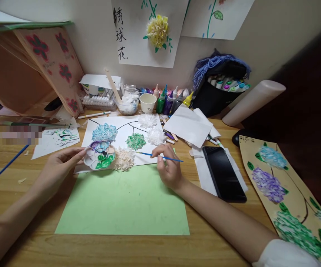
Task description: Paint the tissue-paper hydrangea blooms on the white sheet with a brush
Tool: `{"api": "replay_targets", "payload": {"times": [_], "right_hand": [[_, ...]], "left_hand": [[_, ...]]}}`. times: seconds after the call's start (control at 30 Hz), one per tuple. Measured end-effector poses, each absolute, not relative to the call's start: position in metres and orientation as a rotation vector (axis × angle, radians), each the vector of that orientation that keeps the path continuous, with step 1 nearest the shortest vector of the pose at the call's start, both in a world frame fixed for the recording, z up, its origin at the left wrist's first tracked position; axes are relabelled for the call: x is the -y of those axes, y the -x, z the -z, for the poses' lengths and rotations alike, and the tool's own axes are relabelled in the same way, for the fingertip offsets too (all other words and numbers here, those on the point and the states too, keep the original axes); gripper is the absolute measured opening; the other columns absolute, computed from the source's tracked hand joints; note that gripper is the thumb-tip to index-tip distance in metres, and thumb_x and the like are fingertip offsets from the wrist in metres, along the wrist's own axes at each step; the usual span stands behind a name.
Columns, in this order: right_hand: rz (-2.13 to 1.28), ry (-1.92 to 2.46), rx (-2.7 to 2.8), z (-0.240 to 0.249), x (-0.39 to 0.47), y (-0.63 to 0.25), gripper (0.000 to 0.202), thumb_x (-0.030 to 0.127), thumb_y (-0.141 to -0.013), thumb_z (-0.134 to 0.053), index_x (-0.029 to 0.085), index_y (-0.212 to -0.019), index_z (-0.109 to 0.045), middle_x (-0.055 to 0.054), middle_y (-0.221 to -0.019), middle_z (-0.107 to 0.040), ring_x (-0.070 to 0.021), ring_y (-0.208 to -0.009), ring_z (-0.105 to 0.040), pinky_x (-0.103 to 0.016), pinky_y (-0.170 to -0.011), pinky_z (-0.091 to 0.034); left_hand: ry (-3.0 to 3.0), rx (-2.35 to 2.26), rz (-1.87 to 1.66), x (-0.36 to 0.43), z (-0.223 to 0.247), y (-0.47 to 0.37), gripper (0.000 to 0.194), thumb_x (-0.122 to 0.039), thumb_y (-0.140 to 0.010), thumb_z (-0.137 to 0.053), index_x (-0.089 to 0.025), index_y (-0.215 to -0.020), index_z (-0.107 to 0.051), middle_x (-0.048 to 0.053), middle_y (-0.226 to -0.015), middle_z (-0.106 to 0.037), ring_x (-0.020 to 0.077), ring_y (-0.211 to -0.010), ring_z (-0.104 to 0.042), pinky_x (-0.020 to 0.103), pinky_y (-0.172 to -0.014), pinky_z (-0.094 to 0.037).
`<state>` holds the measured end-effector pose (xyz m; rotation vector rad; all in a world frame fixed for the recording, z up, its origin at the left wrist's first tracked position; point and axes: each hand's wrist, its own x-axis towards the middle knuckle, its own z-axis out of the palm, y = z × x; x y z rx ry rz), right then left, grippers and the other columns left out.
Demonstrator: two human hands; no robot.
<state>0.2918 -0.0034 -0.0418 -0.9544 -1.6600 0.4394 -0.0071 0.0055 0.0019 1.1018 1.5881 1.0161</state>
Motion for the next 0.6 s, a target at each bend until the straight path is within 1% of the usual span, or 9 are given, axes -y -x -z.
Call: {"api": "replay_targets", "payload": {"times": [0.17,0.4,0.6], "right_hand": [[-0.416,0.959,1.668,0.0417,0.0037,-0.2925,0.019,0.019,-0.090,-0.036,0.022,-0.081,-0.053,-0.003,-0.077,-0.056,-0.0189,-0.077,-0.052,-0.036,-0.072,-0.040],[-0.374,0.968,1.688,0.0422,0.0037,-0.2933,0.020,0.020,-0.091,-0.035,0.022,-0.080,-0.052,-0.003,-0.075,-0.055,-0.0189,-0.076,-0.051,-0.037,-0.072,-0.040],[-0.328,0.970,1.696,0.0420,0.0033,-0.2940,0.020,0.019,-0.090,-0.036,0.022,-0.078,-0.052,-0.002,-0.072,-0.055,-0.0190,-0.074,-0.051,-0.037,-0.071,-0.040]], "left_hand": [[-1.085,-1.587,-1.006,-0.0056,-0.0007,0.0084,0.036,-0.048,-0.063,-0.077,-0.021,-0.087,-0.073,0.003,-0.086,-0.075,0.0166,-0.071,-0.068,0.022,-0.062,-0.056],[-1.086,-1.572,-1.038,-0.0060,-0.0016,0.0074,0.033,-0.046,-0.062,-0.079,-0.022,-0.084,-0.074,0.000,-0.084,-0.074,0.0127,-0.071,-0.066,0.019,-0.069,-0.055],[-1.088,-1.585,-1.036,-0.0054,-0.0034,0.0059,0.034,-0.047,-0.062,-0.078,-0.021,-0.084,-0.073,0.001,-0.085,-0.074,0.0144,-0.075,-0.067,0.021,-0.072,-0.056]]}}
